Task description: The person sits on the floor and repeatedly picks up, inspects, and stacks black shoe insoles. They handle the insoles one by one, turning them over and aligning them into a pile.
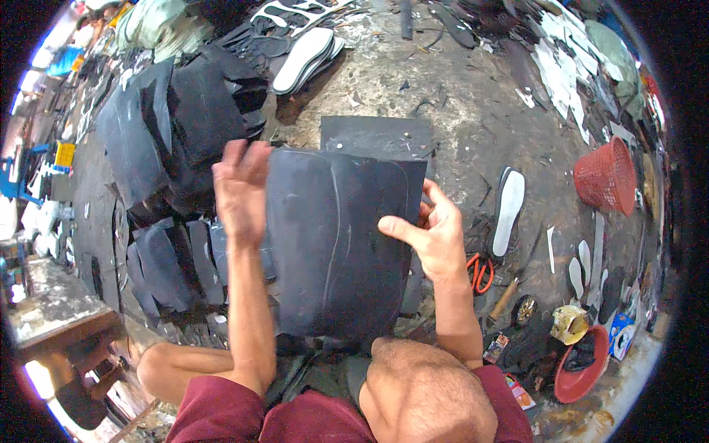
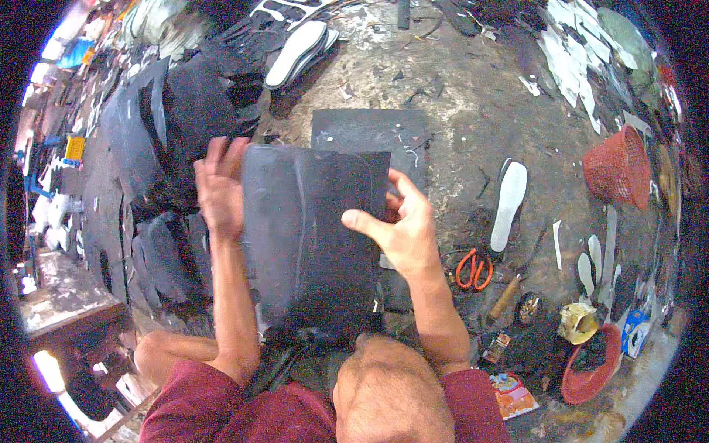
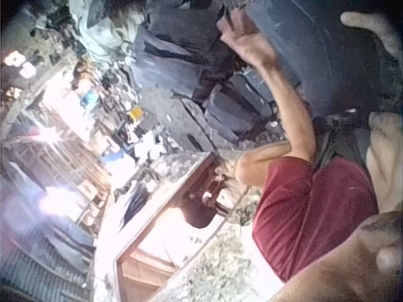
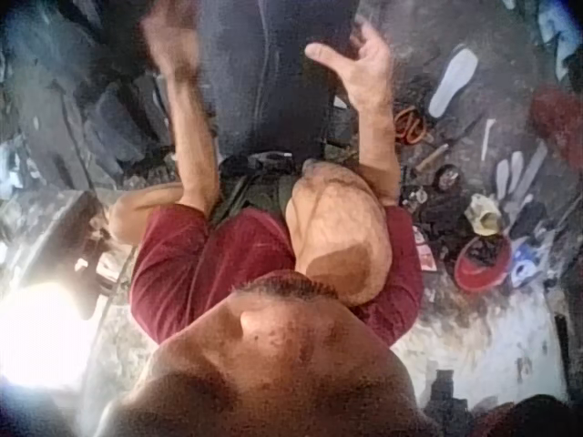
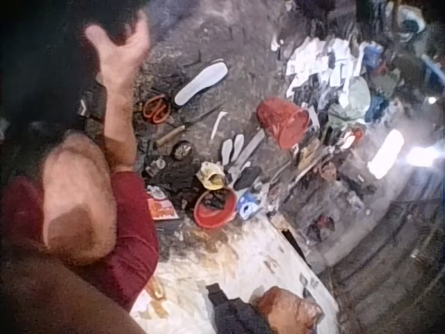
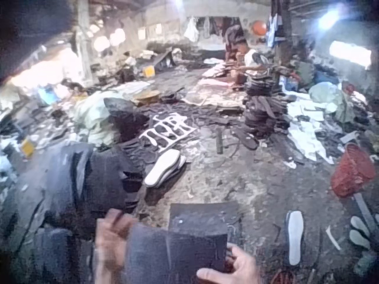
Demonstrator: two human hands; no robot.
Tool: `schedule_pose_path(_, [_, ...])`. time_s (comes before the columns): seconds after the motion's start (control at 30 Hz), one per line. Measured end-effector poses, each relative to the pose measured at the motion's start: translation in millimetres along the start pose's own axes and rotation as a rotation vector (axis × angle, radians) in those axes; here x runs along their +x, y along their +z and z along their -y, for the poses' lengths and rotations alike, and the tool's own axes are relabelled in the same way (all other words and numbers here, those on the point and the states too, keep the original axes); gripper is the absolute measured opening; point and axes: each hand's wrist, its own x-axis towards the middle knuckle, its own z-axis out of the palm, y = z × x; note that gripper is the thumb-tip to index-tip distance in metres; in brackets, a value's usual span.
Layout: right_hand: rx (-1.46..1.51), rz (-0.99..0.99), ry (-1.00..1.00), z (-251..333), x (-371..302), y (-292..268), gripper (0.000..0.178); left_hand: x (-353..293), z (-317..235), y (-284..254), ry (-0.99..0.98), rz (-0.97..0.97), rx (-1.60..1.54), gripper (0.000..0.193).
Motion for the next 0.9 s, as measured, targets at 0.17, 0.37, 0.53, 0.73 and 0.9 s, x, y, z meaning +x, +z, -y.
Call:
schedule_pose_path(0.17, [-0.170, 0.099, 0.021, -3.7, 16.7, 8.1, 0.053, -30.4, -38.9, 86.1, 0.537, 0.619, 1.561, 0.104])
schedule_pose_path(0.37, [0.042, 0.232, 0.193, -0.5, 19.3, 10.2, 0.024, 1.2, -50.4, 74.4, -0.430, 0.685, 1.027, 0.059])
schedule_pose_path(0.53, [0.120, 0.257, 0.268, -13.5, 29.4, 2.1, 0.022, 10.9, -47.6, 54.0, -0.579, 0.728, 0.838, 0.045])
schedule_pose_path(0.73, [-0.011, 0.294, 0.210, -25.2, 45.7, 17.3, 0.027, 8.5, -42.3, 33.2, -0.516, 0.546, 0.961, 0.036])
schedule_pose_path(0.9, [-0.315, 0.571, 0.282, -10.4, 49.1, 0.0, 0.062, -19.2, -87.4, -24.5, -0.167, 0.173, 1.093, 0.034])
